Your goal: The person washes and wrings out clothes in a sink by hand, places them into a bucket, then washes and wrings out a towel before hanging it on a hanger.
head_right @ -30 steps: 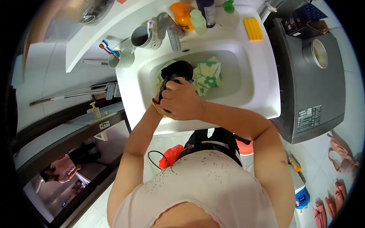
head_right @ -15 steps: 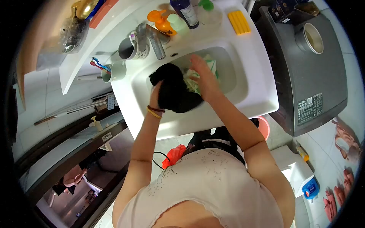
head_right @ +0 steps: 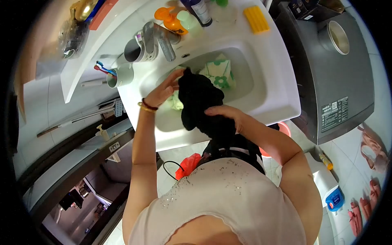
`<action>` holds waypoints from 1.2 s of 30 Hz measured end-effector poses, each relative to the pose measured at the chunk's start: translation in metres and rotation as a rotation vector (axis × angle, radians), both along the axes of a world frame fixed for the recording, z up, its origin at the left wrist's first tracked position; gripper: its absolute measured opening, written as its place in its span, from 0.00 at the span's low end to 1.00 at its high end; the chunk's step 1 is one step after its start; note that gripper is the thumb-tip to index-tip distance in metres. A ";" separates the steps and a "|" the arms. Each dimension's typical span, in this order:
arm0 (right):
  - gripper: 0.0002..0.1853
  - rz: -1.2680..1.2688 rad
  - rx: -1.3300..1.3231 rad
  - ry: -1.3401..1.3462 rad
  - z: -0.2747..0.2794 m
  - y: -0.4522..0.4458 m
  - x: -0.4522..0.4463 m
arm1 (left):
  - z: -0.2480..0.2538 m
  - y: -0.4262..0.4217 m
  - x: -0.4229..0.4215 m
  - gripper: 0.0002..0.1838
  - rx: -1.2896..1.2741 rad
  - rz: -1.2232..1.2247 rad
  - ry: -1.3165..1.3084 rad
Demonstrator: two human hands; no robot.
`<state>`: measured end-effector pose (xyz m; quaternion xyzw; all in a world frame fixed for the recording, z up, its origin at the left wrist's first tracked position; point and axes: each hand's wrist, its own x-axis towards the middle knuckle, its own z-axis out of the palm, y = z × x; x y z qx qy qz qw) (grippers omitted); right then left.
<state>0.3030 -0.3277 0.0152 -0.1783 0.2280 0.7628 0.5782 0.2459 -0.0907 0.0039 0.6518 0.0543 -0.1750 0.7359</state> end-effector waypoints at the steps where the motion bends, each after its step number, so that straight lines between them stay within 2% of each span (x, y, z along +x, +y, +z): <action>1: 0.21 -0.017 -0.082 0.003 0.001 0.002 -0.005 | -0.001 -0.020 0.006 0.52 -0.424 0.059 -0.072; 2: 0.21 -0.028 -0.076 -0.002 0.004 0.006 -0.005 | -0.002 -0.035 0.012 0.57 -0.851 0.111 -0.141; 3: 0.21 -0.051 0.014 0.047 0.008 0.009 -0.007 | 0.011 -0.047 0.017 0.57 -0.850 0.101 -0.133; 4: 0.21 -0.074 0.101 0.100 0.015 0.011 -0.008 | 0.034 -0.060 0.025 0.53 -0.929 0.160 -0.235; 5: 0.23 -0.032 0.128 -0.032 0.025 0.012 -0.003 | 0.046 -0.065 0.030 0.48 -1.009 0.221 -0.341; 6: 0.23 -0.039 0.124 -0.037 0.034 0.013 0.001 | 0.044 -0.056 0.033 0.48 -1.015 0.213 -0.342; 7: 0.22 -0.045 0.201 -0.339 0.043 0.012 0.002 | 0.050 -0.041 0.039 0.39 -0.710 0.020 -0.473; 8: 0.21 -0.049 0.274 -0.632 0.046 0.010 -0.001 | 0.060 -0.043 0.030 0.28 -0.394 0.053 -0.443; 9: 0.20 0.020 0.248 -0.706 0.037 0.010 -0.002 | 0.078 -0.048 0.025 0.17 -0.084 0.054 -0.395; 10: 0.20 0.012 0.246 -0.697 0.025 0.010 -0.005 | 0.081 -0.053 0.022 0.17 -0.085 0.048 -0.384; 12: 0.19 0.051 0.303 -1.130 -0.006 0.008 -0.014 | 0.085 -0.064 0.019 0.14 0.462 0.026 -0.246; 13: 0.19 0.032 0.331 -1.369 -0.018 0.007 -0.017 | 0.072 -0.069 0.019 0.12 0.569 0.098 -0.212; 14: 0.17 0.224 0.205 -1.279 -0.032 0.013 -0.013 | 0.055 -0.069 0.023 0.12 0.569 0.087 -0.220; 16: 0.16 0.282 0.109 -1.717 -0.061 0.022 -0.013 | 0.020 -0.065 0.030 0.14 0.722 0.220 -0.013; 17: 0.16 0.273 0.098 -1.719 -0.071 0.026 -0.010 | 0.006 -0.064 0.035 0.14 0.722 0.209 -0.019; 19: 0.18 0.285 0.039 -1.755 -0.086 0.028 -0.009 | -0.012 -0.066 0.040 0.16 0.963 0.212 -0.019; 23: 0.20 0.356 -0.049 -1.728 -0.106 0.021 -0.009 | -0.020 -0.080 0.041 0.17 1.102 0.157 0.074; 25: 0.23 0.305 -0.050 -1.706 -0.109 0.001 -0.002 | -0.022 -0.083 0.039 0.18 0.779 0.253 -0.002; 26: 0.24 0.292 -0.049 -1.698 -0.108 -0.011 0.001 | -0.037 -0.077 0.035 0.18 0.774 0.261 -0.002; 27: 0.28 0.234 -0.041 -1.521 -0.094 -0.033 0.011 | -0.064 -0.064 0.031 0.23 0.614 0.290 -0.093; 29: 0.37 0.113 -0.039 -1.164 -0.046 -0.081 0.032 | -0.034 -0.055 0.027 0.39 0.170 0.369 0.104; 30: 0.36 0.357 -0.114 -1.414 -0.008 -0.101 0.042 | -0.049 -0.045 0.019 0.39 0.163 0.366 0.098; 32: 0.34 0.369 -0.296 -1.522 0.004 -0.158 0.033 | -0.103 -0.027 -0.004 0.47 1.381 0.214 0.102; 33: 0.35 0.435 -0.328 -1.592 0.021 -0.183 0.029 | -0.111 -0.026 -0.007 0.47 1.365 0.208 0.092; 35: 0.36 0.520 -0.401 -1.632 0.038 -0.223 0.015 | -0.125 -0.037 -0.019 0.53 1.400 -0.081 0.415; 36: 0.38 0.654 -0.578 -1.542 0.042 -0.243 0.002 | -0.135 -0.046 -0.017 0.56 1.427 -0.222 0.562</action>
